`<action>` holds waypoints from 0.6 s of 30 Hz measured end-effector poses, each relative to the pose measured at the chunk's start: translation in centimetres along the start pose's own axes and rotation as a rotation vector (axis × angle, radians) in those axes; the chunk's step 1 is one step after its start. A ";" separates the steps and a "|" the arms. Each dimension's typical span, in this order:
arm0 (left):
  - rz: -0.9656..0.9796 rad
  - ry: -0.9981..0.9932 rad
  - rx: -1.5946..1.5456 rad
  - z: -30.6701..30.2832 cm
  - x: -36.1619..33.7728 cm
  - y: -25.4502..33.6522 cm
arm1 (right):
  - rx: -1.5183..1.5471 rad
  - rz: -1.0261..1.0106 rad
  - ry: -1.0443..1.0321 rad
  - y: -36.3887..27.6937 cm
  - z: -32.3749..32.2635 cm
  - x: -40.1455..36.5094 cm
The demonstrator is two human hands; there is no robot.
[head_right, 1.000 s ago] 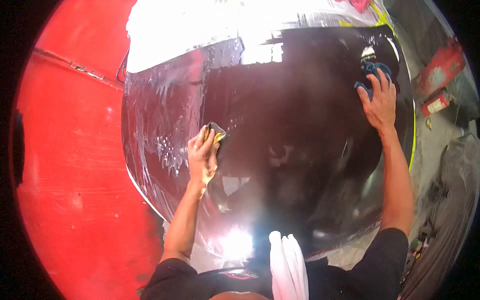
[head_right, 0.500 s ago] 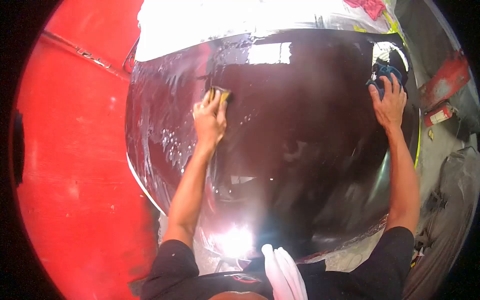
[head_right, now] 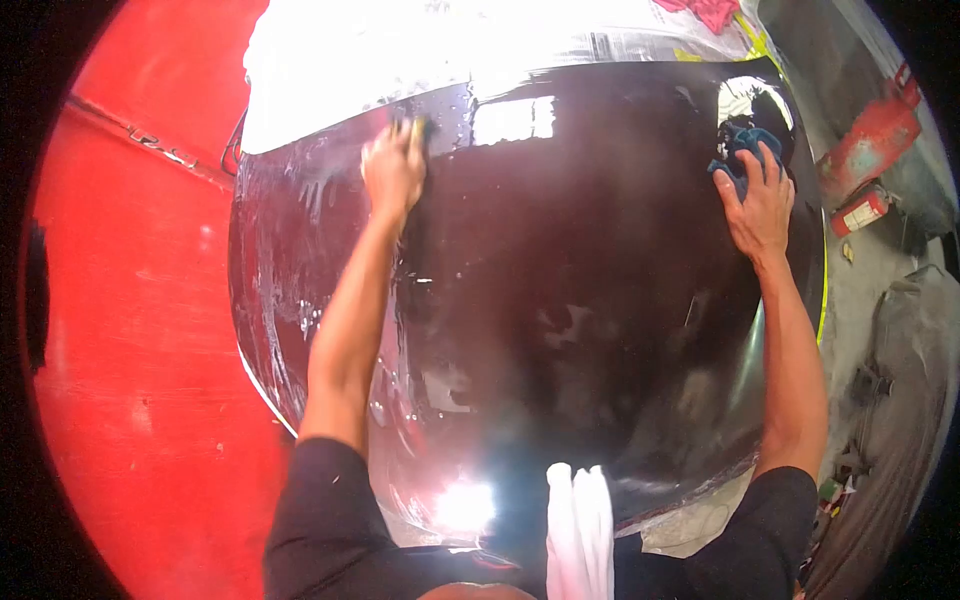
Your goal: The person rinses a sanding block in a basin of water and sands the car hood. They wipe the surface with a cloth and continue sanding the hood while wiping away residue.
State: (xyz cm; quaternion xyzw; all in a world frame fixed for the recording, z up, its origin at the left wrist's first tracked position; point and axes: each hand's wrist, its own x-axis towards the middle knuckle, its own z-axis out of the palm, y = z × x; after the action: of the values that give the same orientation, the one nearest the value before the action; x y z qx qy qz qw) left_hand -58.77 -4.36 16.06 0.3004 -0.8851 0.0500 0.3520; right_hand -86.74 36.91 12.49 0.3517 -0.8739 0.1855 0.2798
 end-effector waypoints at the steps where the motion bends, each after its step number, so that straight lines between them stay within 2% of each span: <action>1: -0.093 -0.124 -0.012 0.8 2.8 0.2 | 0.007 0.001 0.009 0.0 -0.1 -0.4; 2: -0.188 -0.251 -0.015 0.7 4.4 0.4 | 0.007 0.009 0.004 0.0 -0.1 -0.8; 3: -0.173 -0.329 -0.082 -0.2 4.3 0.4 | 0.010 0.012 0.001 0.1 0.1 -0.7; 5: 0.046 -0.077 -0.001 -2.6 -3.8 -1.2 | 0.004 -0.005 0.008 0.3 0.3 -0.3; 7: 0.009 -0.168 -0.014 -7.2 -14.1 -2.2 | 0.006 0.002 0.003 0.2 0.3 -0.5; 8: -0.105 -0.189 -0.152 -10.0 -17.1 -1.0 | -0.004 0.006 0.003 0.2 0.3 -0.3; 10: -0.064 -0.183 0.013 -9.0 -14.2 -0.9 | -0.010 0.005 -0.011 0.2 0.4 -0.2; 11: 0.037 -0.158 0.009 -6.5 -10.1 -2.2 | -0.012 -0.006 -0.002 0.3 0.5 -0.4; 12: 0.020 -0.133 0.035 -3.8 -5.3 -2.7 | -0.018 -0.011 0.020 0.4 0.6 -0.3; 14: -0.070 -0.238 0.032 -1.0 1.9 -2.4 | -0.020 -0.008 0.007 1.2 0.8 -0.3; 16: -0.196 -0.296 -0.039 -0.5 3.4 -2.7 | -0.053 -0.015 0.007 1.0 0.9 -0.3; 17: 0.038 -0.206 0.036 0.1 1.4 -4.7 | -0.034 -0.021 0.003 1.0 1.0 -0.7; 18: 0.108 -0.010 0.042 -1.8 -2.7 -4.4 | -0.026 -0.020 0.018 1.2 1.1 -0.4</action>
State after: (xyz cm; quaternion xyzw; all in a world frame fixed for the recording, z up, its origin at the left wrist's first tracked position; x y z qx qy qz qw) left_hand -53.67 -6.03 15.07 0.2595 -0.9007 0.0859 0.3378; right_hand -87.70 37.37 11.25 0.3552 -0.8699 0.1747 0.2942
